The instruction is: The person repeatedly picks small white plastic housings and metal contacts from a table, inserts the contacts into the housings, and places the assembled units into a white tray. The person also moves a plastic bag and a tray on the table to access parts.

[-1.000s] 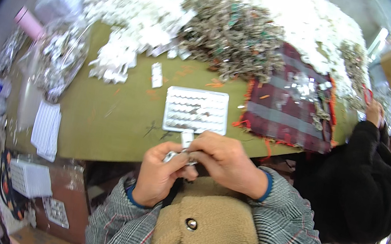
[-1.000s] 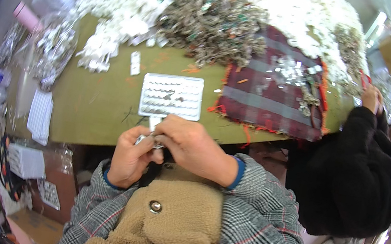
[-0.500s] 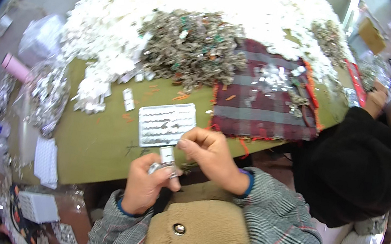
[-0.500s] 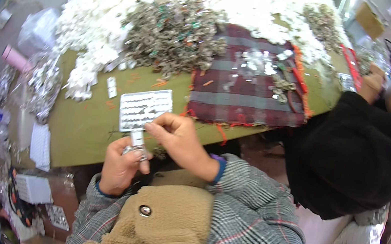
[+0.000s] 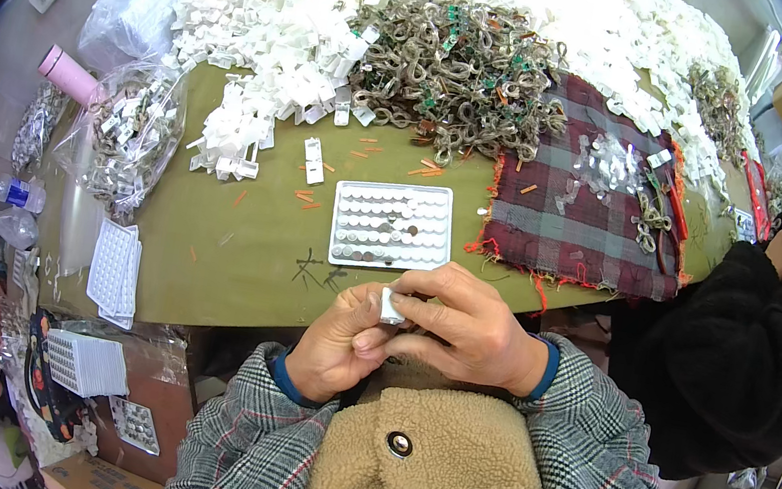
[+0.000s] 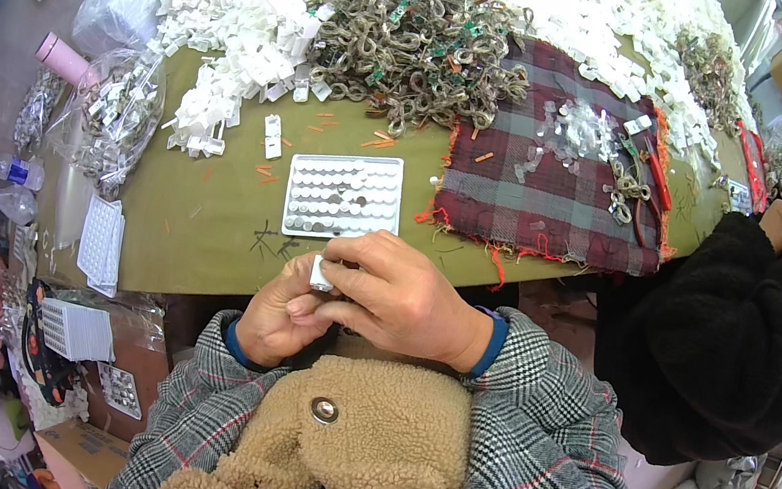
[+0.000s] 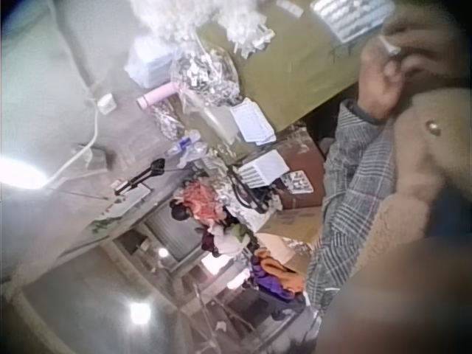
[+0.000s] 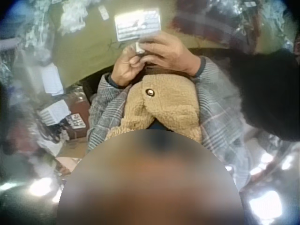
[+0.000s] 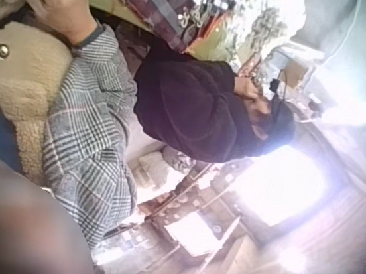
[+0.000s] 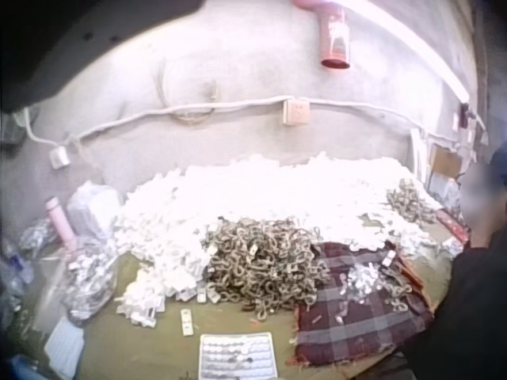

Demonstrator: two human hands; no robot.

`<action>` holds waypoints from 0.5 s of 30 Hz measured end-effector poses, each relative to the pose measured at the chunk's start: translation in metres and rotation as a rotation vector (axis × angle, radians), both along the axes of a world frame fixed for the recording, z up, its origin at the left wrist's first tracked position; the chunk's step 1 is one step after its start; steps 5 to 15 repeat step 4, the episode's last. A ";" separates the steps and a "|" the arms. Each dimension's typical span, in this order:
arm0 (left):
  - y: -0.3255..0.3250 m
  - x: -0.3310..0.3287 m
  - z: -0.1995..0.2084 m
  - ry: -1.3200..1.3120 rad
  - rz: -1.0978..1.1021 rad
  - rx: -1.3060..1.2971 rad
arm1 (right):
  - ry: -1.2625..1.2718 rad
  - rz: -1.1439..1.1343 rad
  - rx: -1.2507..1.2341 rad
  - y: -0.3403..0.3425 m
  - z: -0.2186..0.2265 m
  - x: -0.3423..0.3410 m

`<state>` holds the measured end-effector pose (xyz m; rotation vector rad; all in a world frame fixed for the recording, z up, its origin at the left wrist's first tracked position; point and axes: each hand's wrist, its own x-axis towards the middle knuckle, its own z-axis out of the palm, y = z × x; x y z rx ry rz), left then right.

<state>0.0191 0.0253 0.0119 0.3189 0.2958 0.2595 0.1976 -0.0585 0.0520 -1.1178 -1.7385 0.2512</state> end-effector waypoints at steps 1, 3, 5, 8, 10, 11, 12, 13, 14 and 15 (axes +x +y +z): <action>0.000 -0.001 -0.001 -0.018 0.008 -0.020 | -0.047 -0.016 0.047 0.001 0.000 -0.001; -0.001 -0.002 -0.004 -0.027 0.016 -0.033 | -0.134 -0.044 0.113 0.001 -0.001 -0.002; 0.000 -0.003 -0.005 -0.018 0.016 -0.025 | -0.144 -0.046 0.107 -0.001 0.000 -0.001; 0.000 -0.003 -0.005 -0.018 0.016 -0.025 | -0.144 -0.046 0.107 -0.001 0.000 -0.001; 0.000 -0.003 -0.005 -0.018 0.016 -0.025 | -0.144 -0.046 0.107 -0.001 0.000 -0.001; 0.000 -0.003 -0.005 -0.018 0.016 -0.025 | -0.144 -0.046 0.107 -0.001 0.000 -0.001; 0.000 -0.003 -0.005 -0.018 0.016 -0.025 | -0.144 -0.046 0.107 -0.001 0.000 -0.001; 0.000 -0.003 -0.005 -0.018 0.016 -0.025 | -0.144 -0.046 0.107 -0.001 0.000 -0.001; 0.000 -0.003 -0.005 -0.018 0.016 -0.025 | -0.144 -0.046 0.107 -0.001 0.000 -0.001; 0.000 -0.003 -0.005 -0.018 0.016 -0.025 | -0.144 -0.046 0.107 -0.001 0.000 -0.001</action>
